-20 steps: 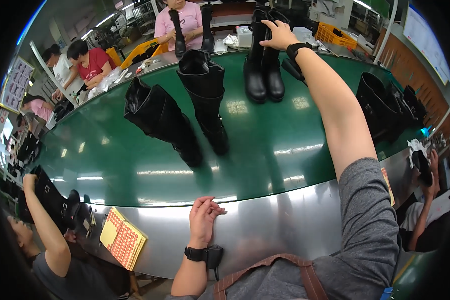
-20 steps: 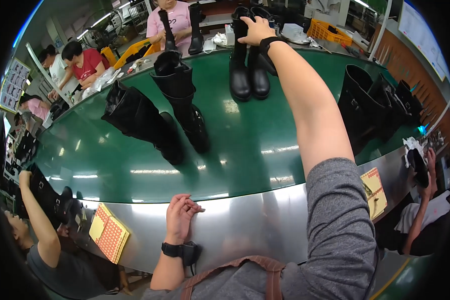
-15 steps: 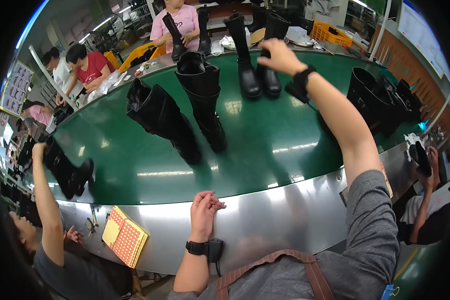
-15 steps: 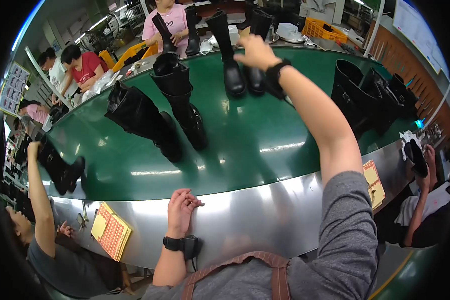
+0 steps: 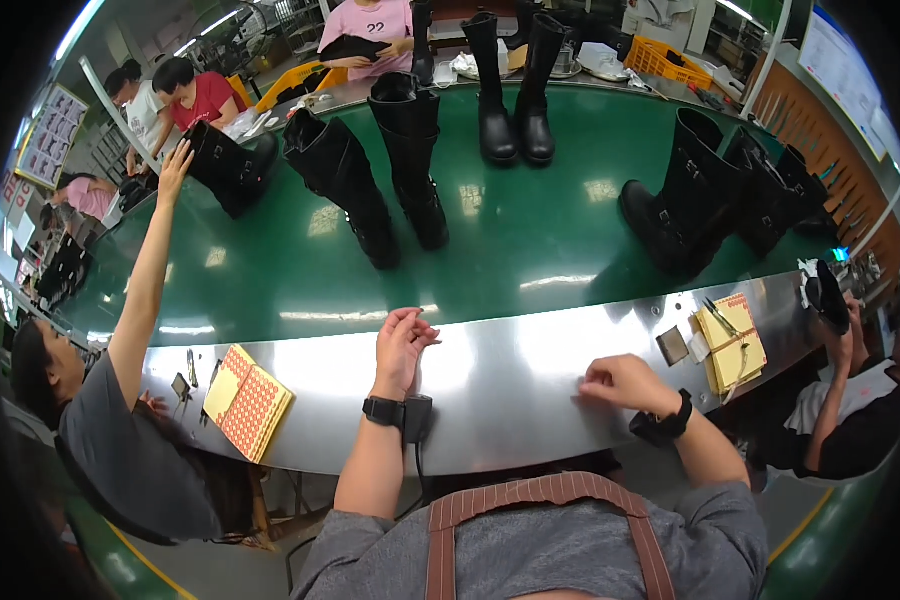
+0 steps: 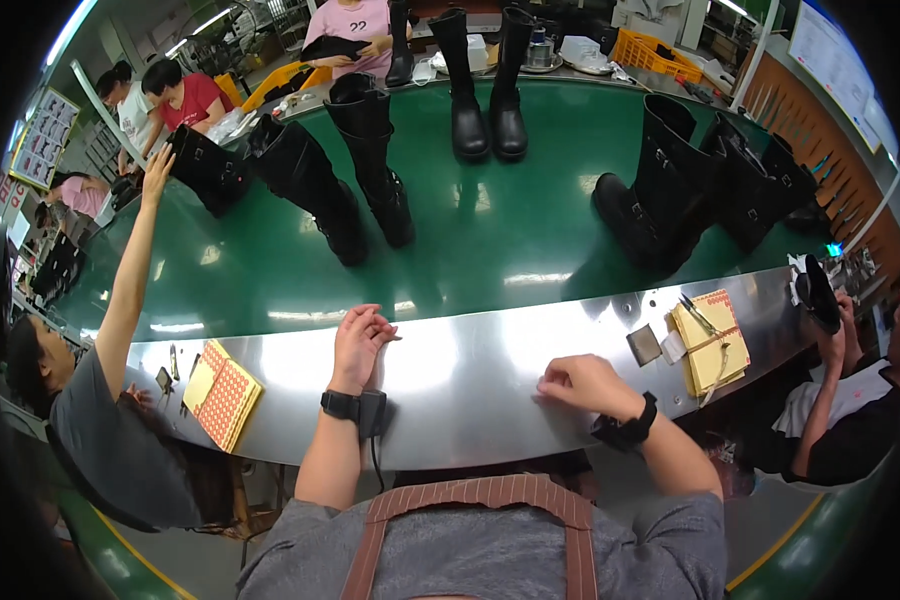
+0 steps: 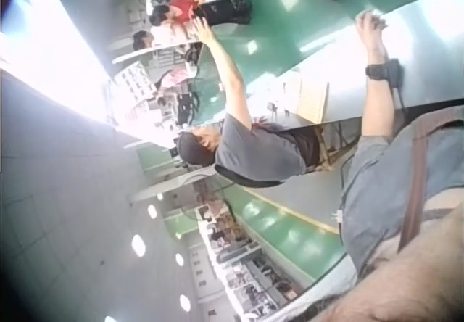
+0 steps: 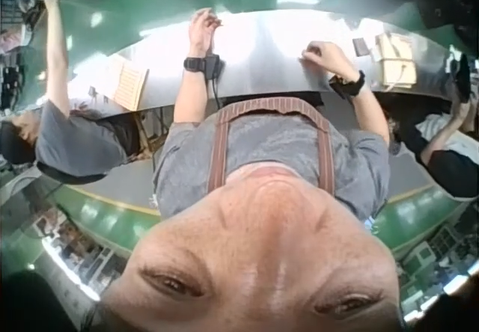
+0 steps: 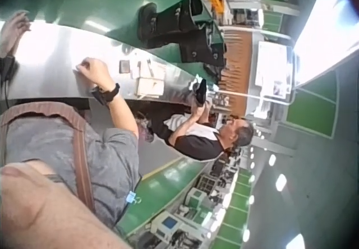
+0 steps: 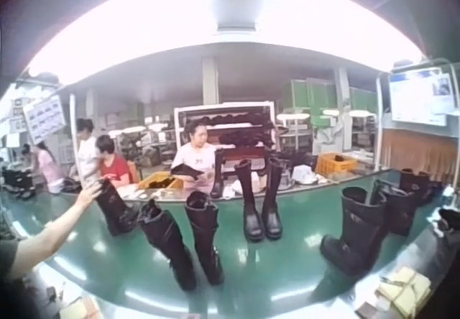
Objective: The recorder is inspecting pairs of tall black boots at a conveyor belt, checking zippers, buckles, and alignment.
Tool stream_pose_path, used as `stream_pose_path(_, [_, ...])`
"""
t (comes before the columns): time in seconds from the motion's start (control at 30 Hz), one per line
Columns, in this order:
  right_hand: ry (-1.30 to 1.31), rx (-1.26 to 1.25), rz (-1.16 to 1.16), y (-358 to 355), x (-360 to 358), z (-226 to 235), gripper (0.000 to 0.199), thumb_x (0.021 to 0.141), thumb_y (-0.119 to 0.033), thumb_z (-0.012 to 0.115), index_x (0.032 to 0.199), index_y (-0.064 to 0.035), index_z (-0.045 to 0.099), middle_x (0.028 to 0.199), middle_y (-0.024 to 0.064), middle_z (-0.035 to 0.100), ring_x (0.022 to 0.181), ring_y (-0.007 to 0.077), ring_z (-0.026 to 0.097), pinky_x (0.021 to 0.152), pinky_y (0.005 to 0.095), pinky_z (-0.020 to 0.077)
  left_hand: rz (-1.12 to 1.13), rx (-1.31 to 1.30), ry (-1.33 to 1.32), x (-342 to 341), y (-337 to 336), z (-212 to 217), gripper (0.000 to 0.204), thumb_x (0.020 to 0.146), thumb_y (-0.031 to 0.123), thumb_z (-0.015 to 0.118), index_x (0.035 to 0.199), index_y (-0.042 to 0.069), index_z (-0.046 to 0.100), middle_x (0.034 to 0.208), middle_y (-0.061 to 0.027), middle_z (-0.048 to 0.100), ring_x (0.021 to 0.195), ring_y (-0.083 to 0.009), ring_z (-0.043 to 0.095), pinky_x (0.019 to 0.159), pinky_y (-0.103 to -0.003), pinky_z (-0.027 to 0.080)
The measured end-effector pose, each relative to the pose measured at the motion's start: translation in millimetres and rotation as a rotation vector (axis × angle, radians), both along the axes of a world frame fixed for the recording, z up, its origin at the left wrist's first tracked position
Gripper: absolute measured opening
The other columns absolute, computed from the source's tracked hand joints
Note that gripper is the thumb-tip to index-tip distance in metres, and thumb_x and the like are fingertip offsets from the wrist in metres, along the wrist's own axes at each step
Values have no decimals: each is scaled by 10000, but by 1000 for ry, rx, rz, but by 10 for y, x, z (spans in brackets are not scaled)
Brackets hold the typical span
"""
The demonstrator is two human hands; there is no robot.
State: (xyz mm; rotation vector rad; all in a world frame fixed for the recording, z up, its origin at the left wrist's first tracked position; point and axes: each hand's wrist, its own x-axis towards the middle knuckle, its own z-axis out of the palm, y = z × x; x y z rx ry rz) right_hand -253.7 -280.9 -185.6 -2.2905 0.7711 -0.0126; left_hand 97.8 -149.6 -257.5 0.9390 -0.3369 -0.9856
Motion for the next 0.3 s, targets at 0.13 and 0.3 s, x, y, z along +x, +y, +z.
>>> stream_pose_path(0.13, [-55,394,106,441,-356,-50,231,867,-266,657,940,-47,663,808,65,676,705,140,628,667,275,491,-4,-17,22,-17,48,13,161,952,141,507,1054,18,528,820,-96,590,760,-220,613,739,-374,548])
stream_pose_path(0.3, [-55,576,413,880,-530,-39,268,925,-246,582,1116,-61,608,1031,87,655,973,188,610,868,296,463,-7,-37,-12,5,45,-32,189,948,145,517,1086,15,517,845,-107,580,802,-231,603,809,-387,547])
